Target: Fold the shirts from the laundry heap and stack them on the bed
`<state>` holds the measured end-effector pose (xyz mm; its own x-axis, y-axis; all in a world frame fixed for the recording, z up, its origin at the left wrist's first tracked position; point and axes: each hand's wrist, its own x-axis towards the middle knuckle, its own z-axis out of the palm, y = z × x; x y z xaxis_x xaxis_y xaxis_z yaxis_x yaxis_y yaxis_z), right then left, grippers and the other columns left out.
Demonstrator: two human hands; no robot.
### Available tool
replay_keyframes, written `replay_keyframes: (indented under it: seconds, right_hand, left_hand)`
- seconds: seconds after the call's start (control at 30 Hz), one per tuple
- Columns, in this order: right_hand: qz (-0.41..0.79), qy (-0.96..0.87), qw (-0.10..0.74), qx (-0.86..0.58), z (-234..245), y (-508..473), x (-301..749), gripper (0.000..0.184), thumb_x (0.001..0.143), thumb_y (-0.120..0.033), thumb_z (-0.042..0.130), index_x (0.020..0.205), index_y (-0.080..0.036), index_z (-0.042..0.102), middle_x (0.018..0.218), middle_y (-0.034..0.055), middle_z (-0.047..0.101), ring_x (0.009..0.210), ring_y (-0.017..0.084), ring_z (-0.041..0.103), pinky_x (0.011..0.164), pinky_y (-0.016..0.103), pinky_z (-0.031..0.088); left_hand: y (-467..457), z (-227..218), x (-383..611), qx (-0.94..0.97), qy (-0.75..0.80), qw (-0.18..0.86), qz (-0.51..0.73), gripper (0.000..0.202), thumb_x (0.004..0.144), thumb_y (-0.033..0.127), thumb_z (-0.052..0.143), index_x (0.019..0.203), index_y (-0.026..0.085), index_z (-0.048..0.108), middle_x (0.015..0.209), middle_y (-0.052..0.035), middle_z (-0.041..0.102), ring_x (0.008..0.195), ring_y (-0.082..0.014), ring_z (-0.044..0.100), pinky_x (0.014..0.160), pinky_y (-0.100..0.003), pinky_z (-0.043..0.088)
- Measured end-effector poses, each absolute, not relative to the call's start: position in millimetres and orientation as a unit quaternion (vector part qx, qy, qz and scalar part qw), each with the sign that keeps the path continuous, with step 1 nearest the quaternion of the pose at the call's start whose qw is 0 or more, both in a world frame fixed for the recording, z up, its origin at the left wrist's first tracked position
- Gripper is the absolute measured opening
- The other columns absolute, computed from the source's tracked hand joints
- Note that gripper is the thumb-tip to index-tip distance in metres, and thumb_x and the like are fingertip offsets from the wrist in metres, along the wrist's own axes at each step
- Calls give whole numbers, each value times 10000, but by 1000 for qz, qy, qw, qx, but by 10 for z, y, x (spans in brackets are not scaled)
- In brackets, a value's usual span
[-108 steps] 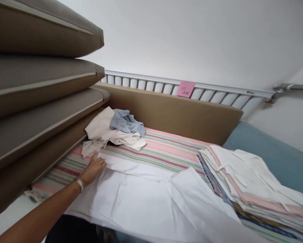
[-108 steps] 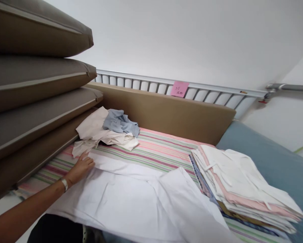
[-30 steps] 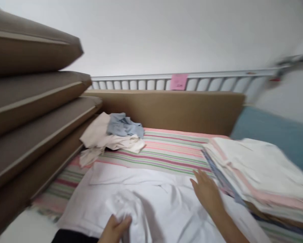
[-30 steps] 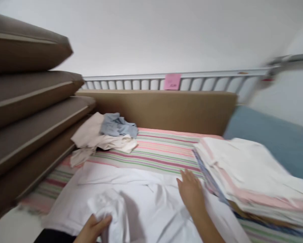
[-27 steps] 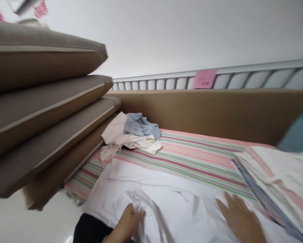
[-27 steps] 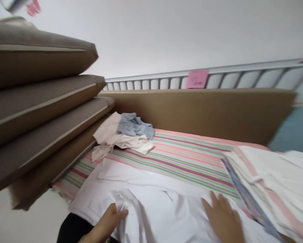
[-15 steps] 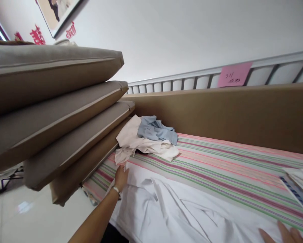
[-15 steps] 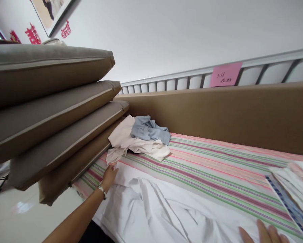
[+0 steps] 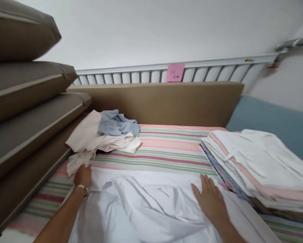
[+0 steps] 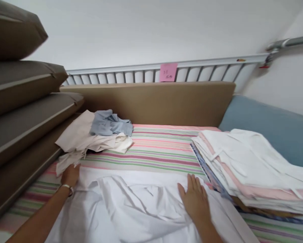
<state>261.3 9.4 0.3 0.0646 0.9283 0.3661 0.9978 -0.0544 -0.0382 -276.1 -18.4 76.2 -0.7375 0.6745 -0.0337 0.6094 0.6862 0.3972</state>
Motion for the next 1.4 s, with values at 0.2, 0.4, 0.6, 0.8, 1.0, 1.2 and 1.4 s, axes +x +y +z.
replay_keyframes:
  seconds: [0.2,0.4,0.6,0.8,1.0,1.2,1.4]
  right_hand:
    - [-143,-682,111,-709,-44,96,2658,708,854,-491,232,1310,24,402,1363,227,432,1292,321,351,1039,438,305]
    - [-138,-691,127,-698,-130,133,2711,791,831,-544,160,1287,45,426,1328,249,455,1274,350,363,1010,472,330]
    - [-78,-685,129,-713,-169,166,2745,847,782,-586,168,1303,32,422,1358,226,433,1292,357,338,1020,494,320]
    - [-7,-671,142,-728,-38,261,2721,818,762,-556,261,1305,34,422,1372,238,412,1300,370,329,1034,511,313]
    - [76,-774,164,-607,480,-130,2585,614,825,-488,307,1250,-106,533,1353,142,476,1302,264,362,1076,425,297]
    - [150,-818,114,-544,679,-695,2556,562,712,-145,383,1246,-209,543,1376,47,463,1331,197,316,1119,446,212]
    - [164,-803,78,-568,456,-736,2686,689,609,-45,338,1253,-187,536,1383,45,454,1336,172,303,1124,422,207]
  left_hand:
    - [-126,595,-2656,310,938,79,130,477,895,444,246,1078,107,531,1046,-257,632,999,-366,603,754,-438,443]
    - [-131,737,-2736,339,923,96,154,352,863,374,411,1026,95,551,1025,-231,650,989,-322,617,755,-378,442]
    - [-572,1003,-2377,430,865,79,248,378,873,303,433,1220,155,452,1254,-138,556,1145,-199,523,904,-281,384]
    - [-775,903,-1814,442,830,195,278,493,751,630,473,745,156,606,690,-102,669,721,-252,637,638,-319,433]
    - [-614,930,-1596,409,788,282,364,415,697,526,541,788,125,600,526,-25,594,473,-179,563,472,-279,410]
    - [-1160,1430,-1467,474,674,268,499,398,697,479,589,928,159,641,776,-35,682,708,-167,631,705,-279,500]
    - [-2129,1487,-1597,544,614,141,555,232,682,455,675,711,226,693,855,-37,686,839,-197,633,760,-265,510]
